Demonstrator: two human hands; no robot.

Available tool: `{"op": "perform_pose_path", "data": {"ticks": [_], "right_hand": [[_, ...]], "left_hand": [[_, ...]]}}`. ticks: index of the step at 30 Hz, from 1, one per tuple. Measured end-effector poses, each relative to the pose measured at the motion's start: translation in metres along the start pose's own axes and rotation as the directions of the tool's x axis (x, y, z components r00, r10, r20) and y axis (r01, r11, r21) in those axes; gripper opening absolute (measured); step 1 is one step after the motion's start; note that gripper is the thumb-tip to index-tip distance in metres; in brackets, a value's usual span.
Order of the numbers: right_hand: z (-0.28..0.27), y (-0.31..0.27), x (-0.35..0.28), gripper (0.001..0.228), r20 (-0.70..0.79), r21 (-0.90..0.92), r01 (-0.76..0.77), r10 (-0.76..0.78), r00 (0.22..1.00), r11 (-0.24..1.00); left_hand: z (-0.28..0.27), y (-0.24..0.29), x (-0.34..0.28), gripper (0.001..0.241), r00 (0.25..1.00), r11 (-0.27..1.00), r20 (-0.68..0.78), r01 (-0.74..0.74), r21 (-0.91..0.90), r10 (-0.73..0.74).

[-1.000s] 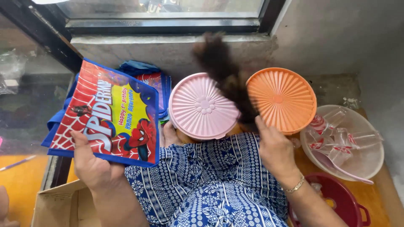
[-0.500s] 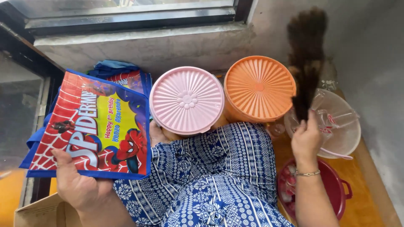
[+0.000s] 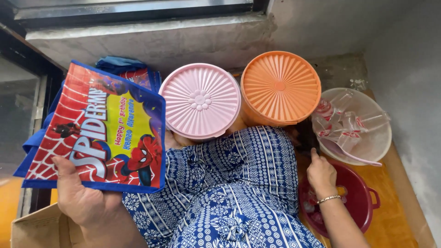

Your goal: Packing snacks and candies into small plastic bags and then into a blue Spider-Man gift bag, including using a feather duster and pouring macaroni.

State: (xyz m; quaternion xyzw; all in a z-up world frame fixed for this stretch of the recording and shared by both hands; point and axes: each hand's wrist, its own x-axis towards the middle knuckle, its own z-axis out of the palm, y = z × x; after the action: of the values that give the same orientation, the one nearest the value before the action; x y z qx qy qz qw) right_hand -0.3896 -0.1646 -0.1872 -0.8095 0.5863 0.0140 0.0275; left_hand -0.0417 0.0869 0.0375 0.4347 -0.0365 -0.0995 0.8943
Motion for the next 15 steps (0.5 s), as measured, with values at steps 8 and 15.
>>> {"op": "perform_pose_path", "data": {"ticks": [8, 15], "right_hand": [[0.001, -0.007, 0.016, 0.052, -0.001, -0.14, 0.036, -0.037, 0.999, 0.989], [-0.009, -0.009, 0.008, 0.058, -0.007, -0.116, -0.007, 0.006, 1.0, 0.993]], "left_hand": [[-0.009, -0.007, -0.005, 0.036, 0.972, 0.993, 0.233, 0.028, -0.111, -0.001], [-0.017, -0.009, -0.009, 0.027, 0.946, 0.994, 0.325, 0.053, -0.096, -0.019]]}}
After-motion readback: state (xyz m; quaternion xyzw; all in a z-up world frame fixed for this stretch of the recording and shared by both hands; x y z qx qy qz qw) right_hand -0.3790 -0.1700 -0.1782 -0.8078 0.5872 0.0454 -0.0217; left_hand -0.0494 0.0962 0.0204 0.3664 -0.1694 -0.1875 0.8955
